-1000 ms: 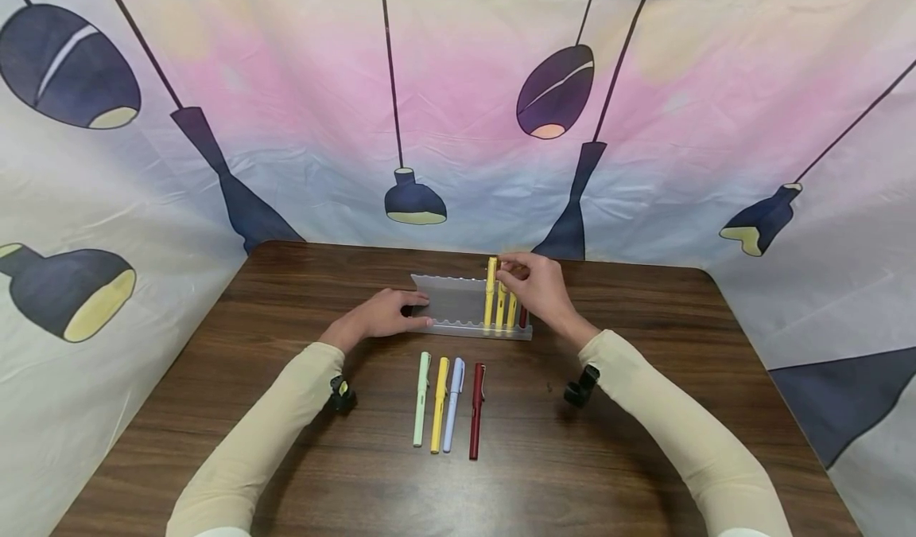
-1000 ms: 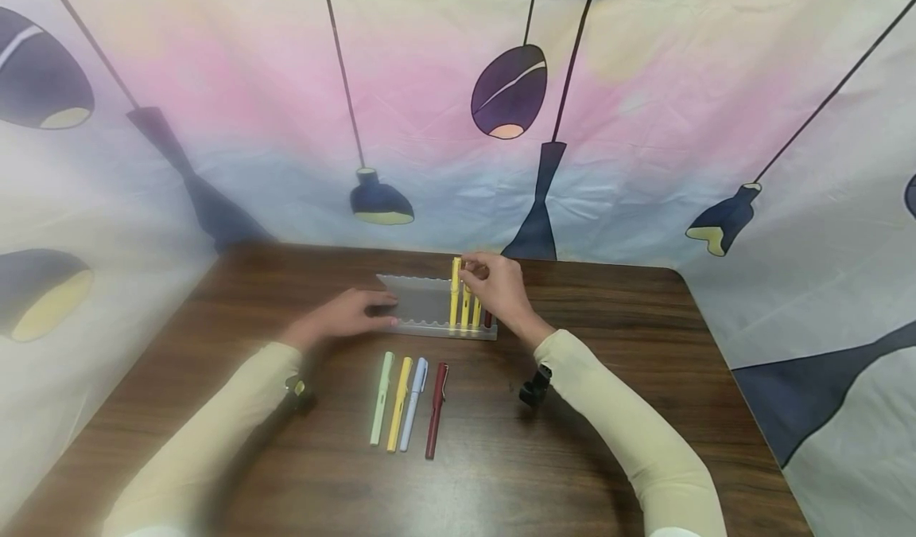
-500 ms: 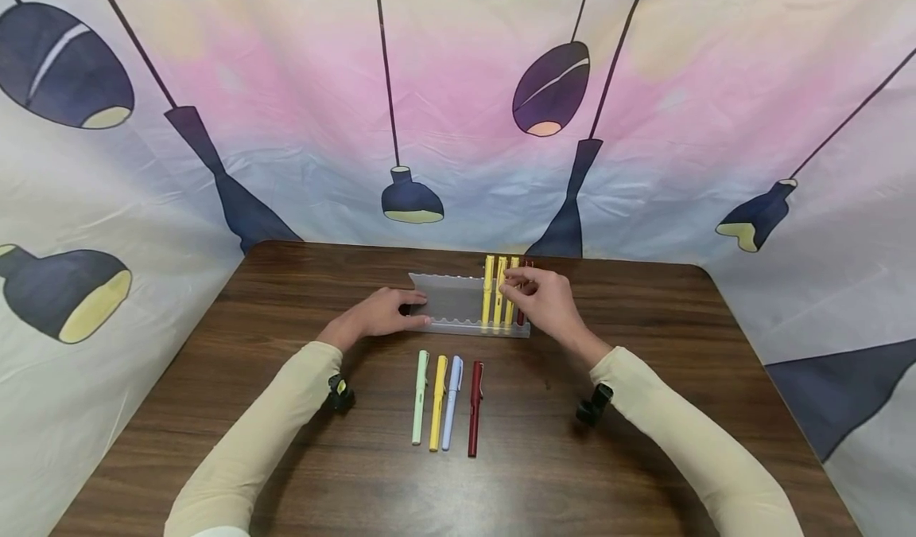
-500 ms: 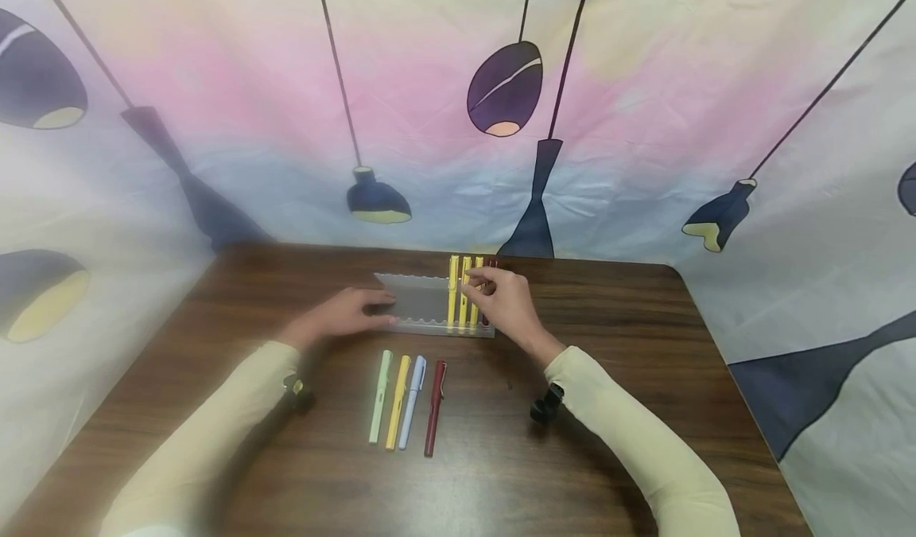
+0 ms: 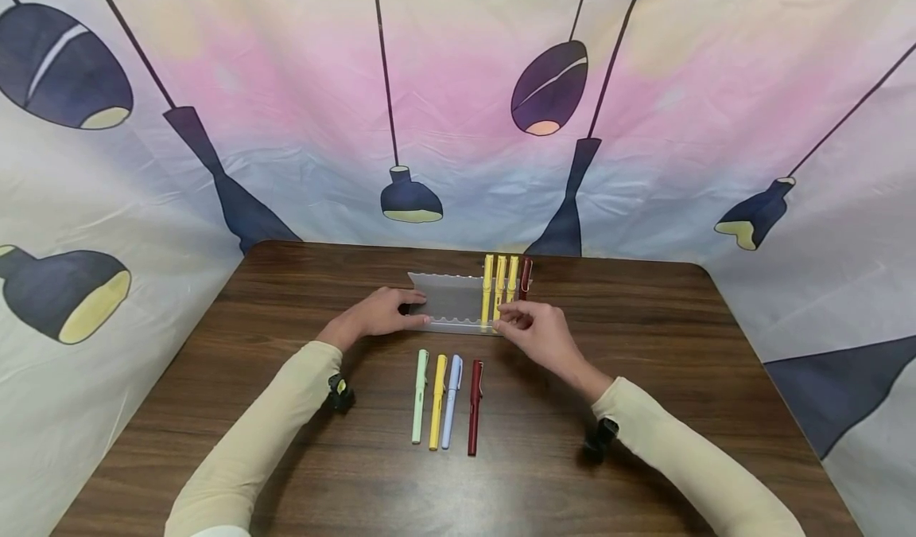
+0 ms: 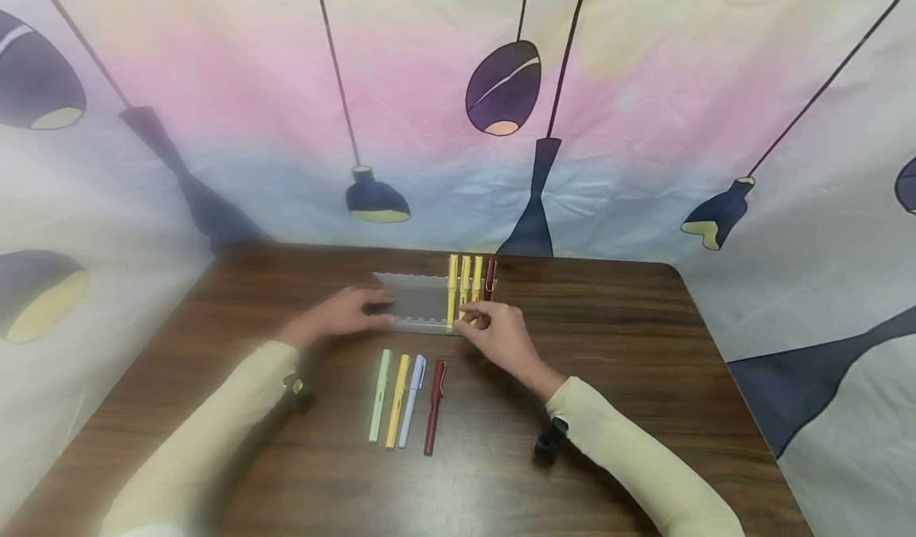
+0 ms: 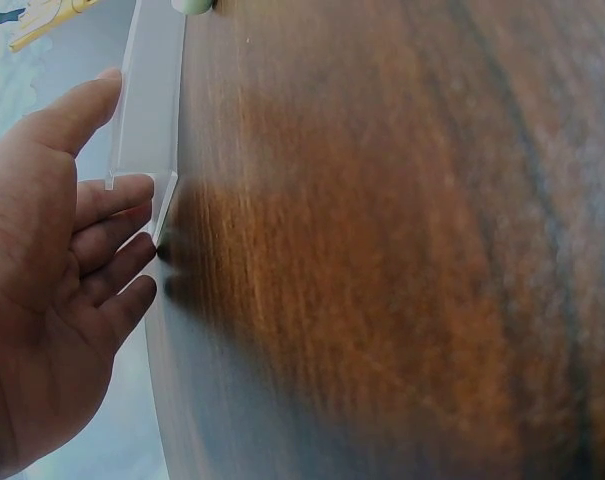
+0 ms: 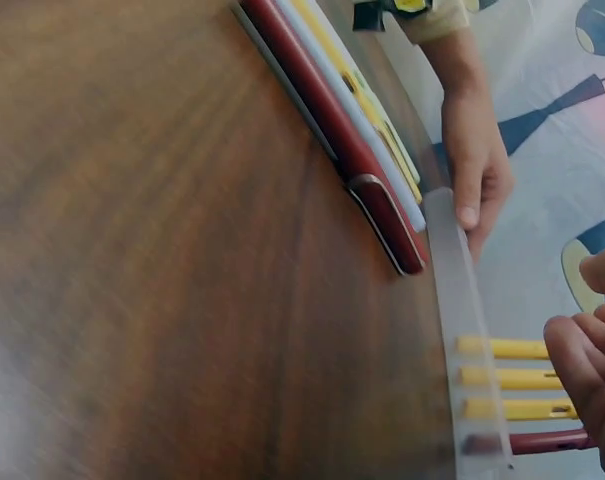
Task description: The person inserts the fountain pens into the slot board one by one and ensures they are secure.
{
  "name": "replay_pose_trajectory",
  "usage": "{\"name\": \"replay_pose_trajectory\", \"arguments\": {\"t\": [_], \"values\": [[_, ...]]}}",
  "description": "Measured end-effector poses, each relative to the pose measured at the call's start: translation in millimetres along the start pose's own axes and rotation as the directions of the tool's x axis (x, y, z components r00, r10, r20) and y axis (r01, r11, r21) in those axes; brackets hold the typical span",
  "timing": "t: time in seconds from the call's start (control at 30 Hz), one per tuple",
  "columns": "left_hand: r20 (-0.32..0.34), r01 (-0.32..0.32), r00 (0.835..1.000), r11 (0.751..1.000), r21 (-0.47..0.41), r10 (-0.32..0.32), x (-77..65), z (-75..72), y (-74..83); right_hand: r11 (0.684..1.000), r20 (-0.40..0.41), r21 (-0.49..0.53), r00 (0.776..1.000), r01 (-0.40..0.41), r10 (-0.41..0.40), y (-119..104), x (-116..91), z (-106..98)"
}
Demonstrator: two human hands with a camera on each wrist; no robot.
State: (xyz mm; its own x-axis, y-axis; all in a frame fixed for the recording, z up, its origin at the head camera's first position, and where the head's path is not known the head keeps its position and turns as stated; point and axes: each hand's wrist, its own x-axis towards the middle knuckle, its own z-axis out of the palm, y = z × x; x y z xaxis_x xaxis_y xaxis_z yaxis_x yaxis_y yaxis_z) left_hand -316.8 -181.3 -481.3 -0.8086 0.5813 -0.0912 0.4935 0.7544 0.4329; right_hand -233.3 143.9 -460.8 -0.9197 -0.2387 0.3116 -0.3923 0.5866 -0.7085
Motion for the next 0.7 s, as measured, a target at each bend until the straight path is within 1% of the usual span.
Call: {"name": "replay_pose_trajectory", "arguments": {"t": [0.23,0.5,0.7], "values": [[0.004,0.01,1.0,1.0,-0.008,-0.01,-1.4,-2.4,2.8,0.998,0.073,0.046,0.996,-0.053,0.049,-4.8,-21.0,6.1],[0.009,0.008,1.0,1.0,-0.001,-0.008,-3.0,-4.7,4.7,0.988,0.124,0.102,0.987,-0.118,0.105,-10.3,-39.6,17.3],[0.007,-0.005,1.0,1.0,-0.005,0.005,-2.8,-4.4,4.9,0.983,0.135,0.087,0.979,-0.164,0.152,-13.2,-46.5,27.1]]}}
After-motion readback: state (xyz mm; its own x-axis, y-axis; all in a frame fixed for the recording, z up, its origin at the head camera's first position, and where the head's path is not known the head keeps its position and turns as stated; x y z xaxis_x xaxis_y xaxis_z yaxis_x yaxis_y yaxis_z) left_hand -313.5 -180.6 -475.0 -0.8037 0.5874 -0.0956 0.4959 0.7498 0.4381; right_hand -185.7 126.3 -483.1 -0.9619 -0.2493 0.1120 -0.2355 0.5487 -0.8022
